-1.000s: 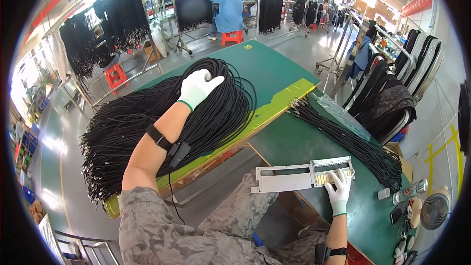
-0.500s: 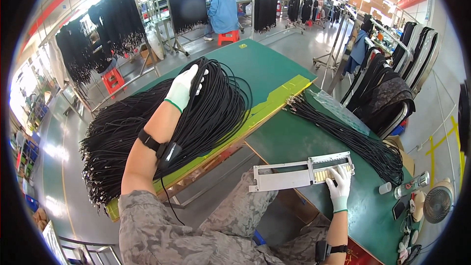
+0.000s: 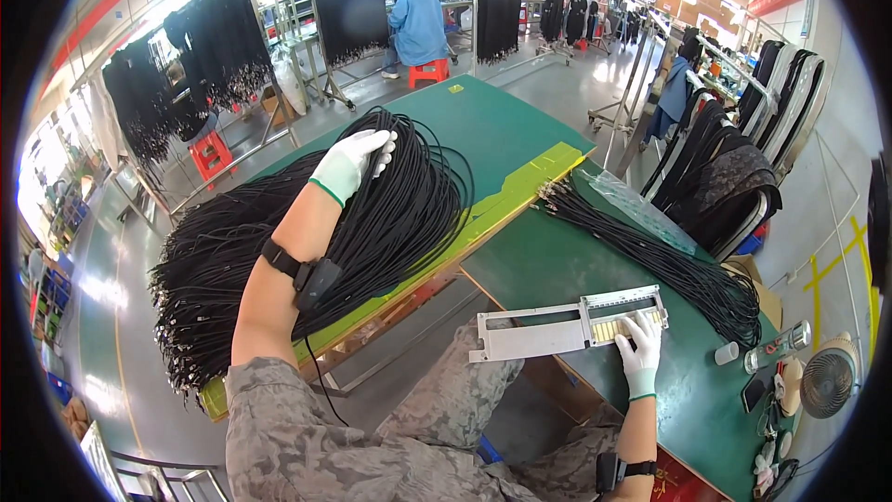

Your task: Placing individual black electrical cables into the slots of a metal assembly fixture.

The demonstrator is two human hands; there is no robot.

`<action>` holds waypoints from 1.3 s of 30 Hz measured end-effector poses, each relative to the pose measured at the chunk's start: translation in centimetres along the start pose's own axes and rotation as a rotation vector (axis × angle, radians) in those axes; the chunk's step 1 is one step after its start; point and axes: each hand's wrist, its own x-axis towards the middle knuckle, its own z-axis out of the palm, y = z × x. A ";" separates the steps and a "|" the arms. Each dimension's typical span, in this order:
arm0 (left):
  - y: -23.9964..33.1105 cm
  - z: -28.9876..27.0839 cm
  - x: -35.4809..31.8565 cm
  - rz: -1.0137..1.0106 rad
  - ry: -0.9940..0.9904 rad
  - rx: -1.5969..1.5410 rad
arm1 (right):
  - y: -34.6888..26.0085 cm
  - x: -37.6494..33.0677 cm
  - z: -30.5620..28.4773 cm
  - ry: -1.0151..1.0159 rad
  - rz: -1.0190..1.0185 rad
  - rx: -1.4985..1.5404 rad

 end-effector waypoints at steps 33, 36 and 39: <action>-1.4 2.8 -0.6 0.159 0.346 0.024 | 0.1 0.0 -0.3 0.001 0.020 0.042; -1.9 0.4 0.0 0.148 0.247 0.013 | 0.3 0.0 -0.2 0.022 0.002 0.056; -0.7 1.3 0.1 0.082 0.227 0.147 | 0.4 -0.1 -0.3 0.019 -0.002 0.052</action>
